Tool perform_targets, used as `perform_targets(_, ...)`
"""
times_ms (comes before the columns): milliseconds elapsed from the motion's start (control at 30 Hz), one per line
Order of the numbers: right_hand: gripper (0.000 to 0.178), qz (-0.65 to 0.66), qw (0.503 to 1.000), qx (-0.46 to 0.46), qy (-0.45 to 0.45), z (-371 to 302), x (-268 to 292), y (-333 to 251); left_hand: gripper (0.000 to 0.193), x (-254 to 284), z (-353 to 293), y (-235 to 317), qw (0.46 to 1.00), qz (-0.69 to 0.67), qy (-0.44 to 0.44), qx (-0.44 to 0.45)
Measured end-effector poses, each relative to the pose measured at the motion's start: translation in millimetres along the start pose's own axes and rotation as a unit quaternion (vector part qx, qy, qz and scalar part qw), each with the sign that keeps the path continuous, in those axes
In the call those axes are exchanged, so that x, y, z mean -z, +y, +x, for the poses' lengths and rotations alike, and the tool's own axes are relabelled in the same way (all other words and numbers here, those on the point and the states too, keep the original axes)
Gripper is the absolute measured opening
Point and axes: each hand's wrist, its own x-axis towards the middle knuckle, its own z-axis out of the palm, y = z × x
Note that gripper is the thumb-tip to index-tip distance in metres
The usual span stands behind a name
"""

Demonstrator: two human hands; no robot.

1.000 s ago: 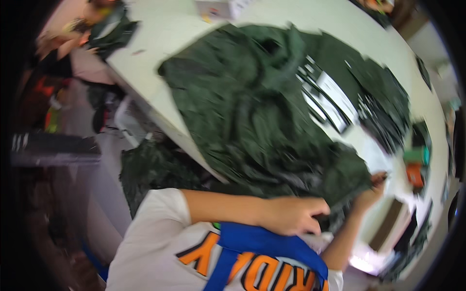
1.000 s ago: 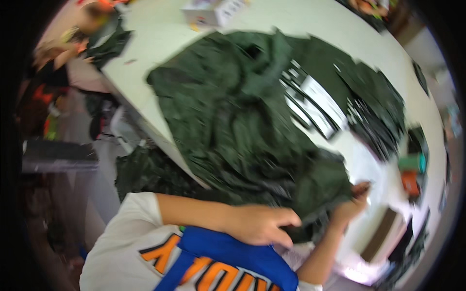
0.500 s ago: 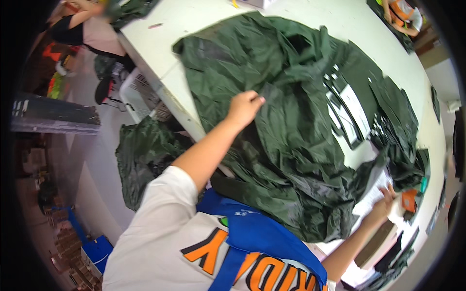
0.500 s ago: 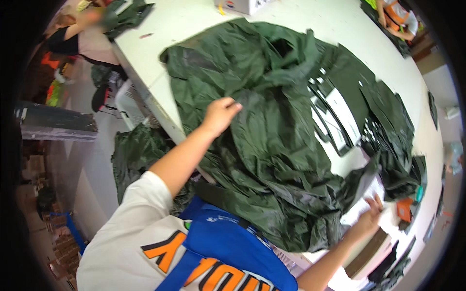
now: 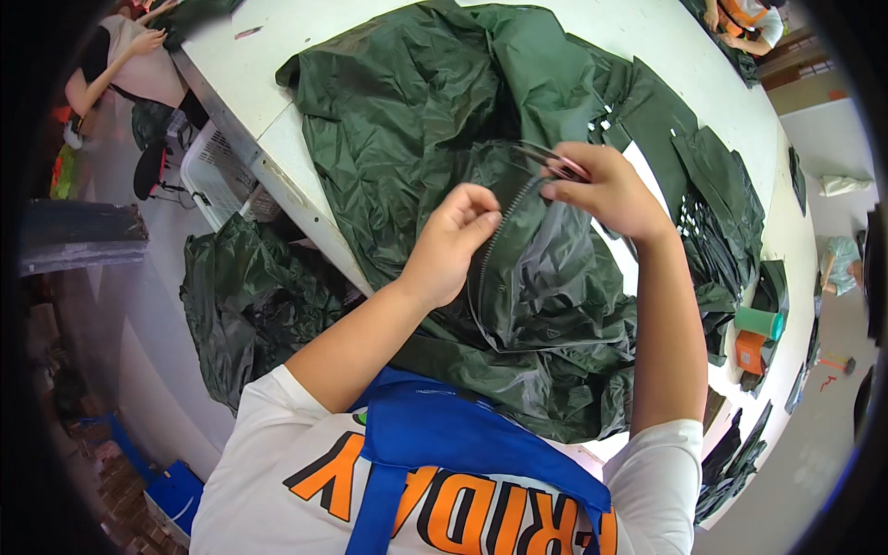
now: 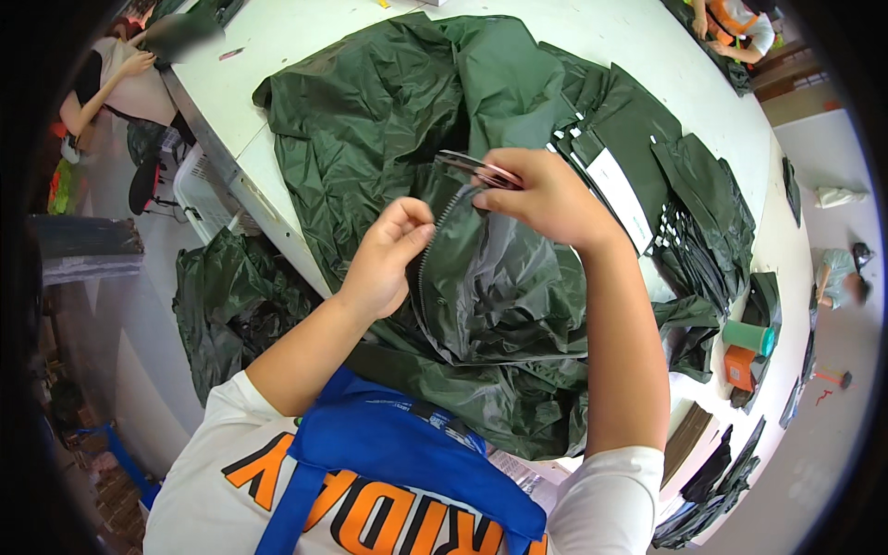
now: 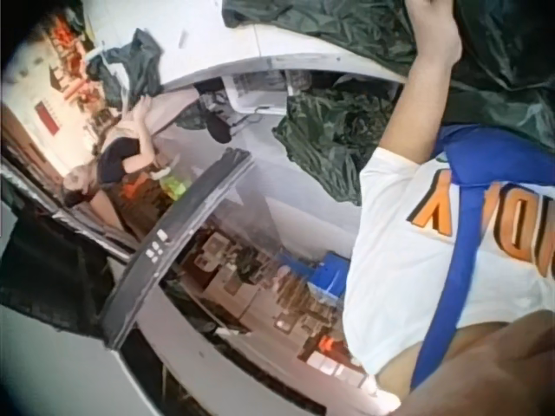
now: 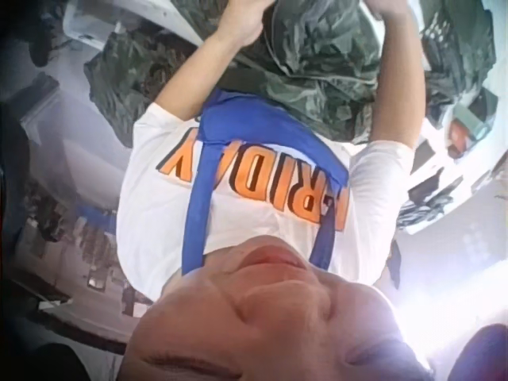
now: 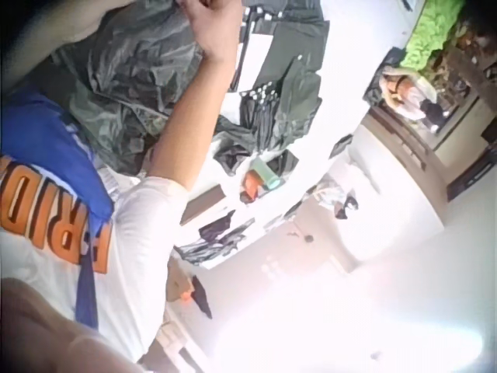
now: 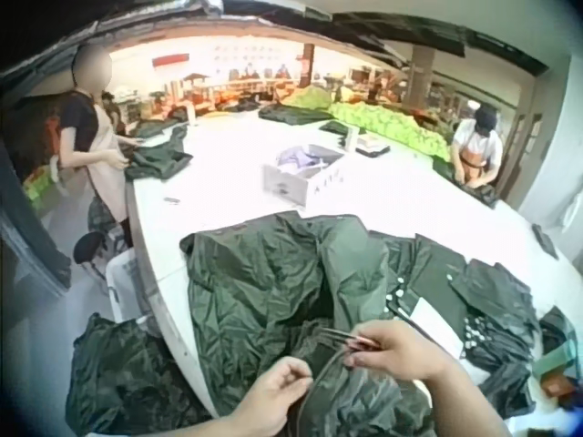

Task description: The person folds a large green tarp on a white table. They smooth the fabric, fold it in half multiple times, and then roll it into a compact bundle. The person places the folded tarp into a dark green storage bag and sets it aside.

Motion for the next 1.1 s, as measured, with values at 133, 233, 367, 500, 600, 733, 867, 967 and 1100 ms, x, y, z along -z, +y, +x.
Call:
perform_targets(133, 0.023, 0.119, 0.988, 0.040, 0.093, -21, -27, 7, 0.033, -19, -12, 18, 0.898, 0.397, -0.016, -0.188)
perform_targets(233, 0.028, 0.132, 0.989, 0.057, 0.025, -30, -25, 13, 0.019, -20, -6, 18, 0.922, 0.342, -0.087, -0.156)
perform_targets(367, 0.021, 0.213, 0.973, -0.010, 0.090, -59, -4, 34, 0.031, 6, 23, 13, 0.969, 0.209, -0.131, -0.029)
perform_targets(500, 0.027, 0.341, 0.875, 0.039, 0.343, -111, 75, 110, 0.055, 80, 78, -46, 0.825, 0.559, 0.001, 0.088)
perform_targets(600, 0.026, 0.388, 0.793, 0.115, 0.456, -192, 162, 198, 0.061, 52, 100, -55, 0.755, 0.650, -0.045, 0.071)
perform_targets(733, 0.025, 0.365, 0.771, 0.138, 0.503, -239, 213, 221, 0.061, -2, 126, -51, 0.695, 0.708, -0.075, 0.100)
perform_targets(867, 0.024, 0.277, 0.765, 0.097, 0.574, -220, 199, 179, 0.056, -23, 148, -71, 0.704, 0.693, -0.143, 0.064)
perform_targets(967, 0.021, 0.292, 0.781, 0.055, 0.550, -174, 147, 131, 0.053, -30, 165, -82, 0.694, 0.703, -0.145, 0.056)
perform_targets(1100, 0.019, 0.317, 0.814, 0.049, 0.484, -171, 117, 122, 0.036, -43, 189, -89, 0.721, 0.688, -0.029, 0.075)
